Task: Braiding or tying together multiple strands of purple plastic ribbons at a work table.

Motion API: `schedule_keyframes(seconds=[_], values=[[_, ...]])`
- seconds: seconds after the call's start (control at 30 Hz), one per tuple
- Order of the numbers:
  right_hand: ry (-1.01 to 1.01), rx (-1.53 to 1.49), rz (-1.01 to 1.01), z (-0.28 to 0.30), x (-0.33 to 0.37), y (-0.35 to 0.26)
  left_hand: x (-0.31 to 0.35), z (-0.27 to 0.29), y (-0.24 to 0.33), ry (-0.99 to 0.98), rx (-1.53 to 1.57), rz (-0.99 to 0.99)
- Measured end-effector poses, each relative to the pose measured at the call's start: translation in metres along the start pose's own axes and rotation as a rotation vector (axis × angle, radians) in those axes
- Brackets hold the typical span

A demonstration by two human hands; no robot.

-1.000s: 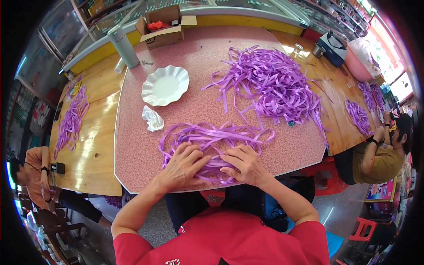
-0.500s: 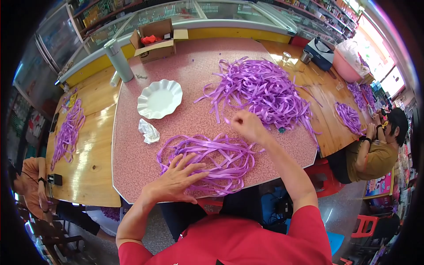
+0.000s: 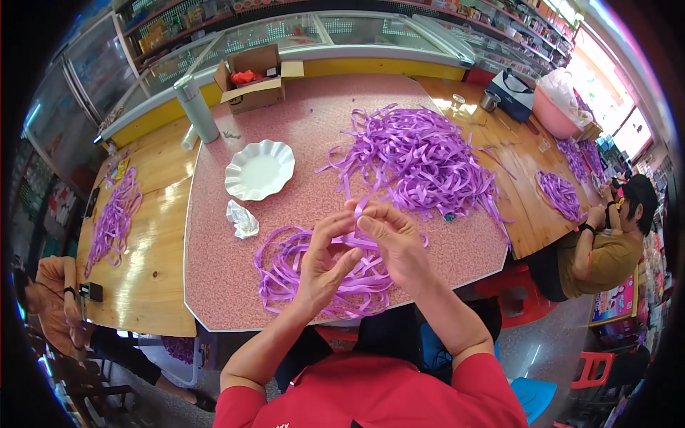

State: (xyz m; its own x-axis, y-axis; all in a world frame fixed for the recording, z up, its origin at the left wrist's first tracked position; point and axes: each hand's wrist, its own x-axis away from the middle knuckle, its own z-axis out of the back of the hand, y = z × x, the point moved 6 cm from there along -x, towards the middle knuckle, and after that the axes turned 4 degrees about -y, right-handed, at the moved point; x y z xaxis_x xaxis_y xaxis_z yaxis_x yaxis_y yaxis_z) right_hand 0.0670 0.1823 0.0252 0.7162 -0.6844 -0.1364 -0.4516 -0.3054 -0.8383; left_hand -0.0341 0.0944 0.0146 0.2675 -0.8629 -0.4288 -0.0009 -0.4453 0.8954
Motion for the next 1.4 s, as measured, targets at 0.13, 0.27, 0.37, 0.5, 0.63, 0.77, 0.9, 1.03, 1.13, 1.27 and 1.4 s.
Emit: schedule_keyframes(seconds=[0.13,0.27,0.37,0.5,0.63,0.77,0.9,1.03,1.13,1.27,1.4], values=[[0.053,-0.058,0.024,0.020,0.014,0.022,0.015,-0.007,-0.024,0.024,0.142,0.302],[0.026,-0.269,0.034,0.057,0.019,0.056,0.024,-0.005,-0.052,0.009,-0.247,0.243],[0.002,-0.448,0.036,0.070,0.022,0.059,0.037,0.006,-0.078,0.015,-0.478,0.254],[0.055,-0.622,0.063,0.097,0.026,0.062,0.039,0.002,-0.079,-0.049,-0.514,0.256],[-0.076,-0.679,0.032,0.091,0.026,0.064,0.042,0.011,-0.087,-0.048,-0.463,0.252],[0.036,-0.563,0.031,0.101,0.024,0.067,0.038,0.013,-0.092,-0.014,-0.412,0.256],[0.067,-0.463,0.086,0.110,0.023,0.056,0.039,0.014,-0.093,-0.020,-0.357,0.287],[-0.010,-0.300,0.296,0.120,0.024,-0.011,0.040,0.014,-0.093,-0.010,-0.345,0.291],[0.014,-0.133,0.349,0.120,0.033,-0.055,0.039,0.010,-0.085,-0.020,-0.324,0.307],[0.232,0.364,0.393,0.139,0.044,-0.098,0.034,0.005,-0.063,-0.074,-0.336,0.259],[0.411,1.365,0.182,0.129,0.043,-0.103,0.013,0.003,-0.018,-0.187,-0.528,0.261]])
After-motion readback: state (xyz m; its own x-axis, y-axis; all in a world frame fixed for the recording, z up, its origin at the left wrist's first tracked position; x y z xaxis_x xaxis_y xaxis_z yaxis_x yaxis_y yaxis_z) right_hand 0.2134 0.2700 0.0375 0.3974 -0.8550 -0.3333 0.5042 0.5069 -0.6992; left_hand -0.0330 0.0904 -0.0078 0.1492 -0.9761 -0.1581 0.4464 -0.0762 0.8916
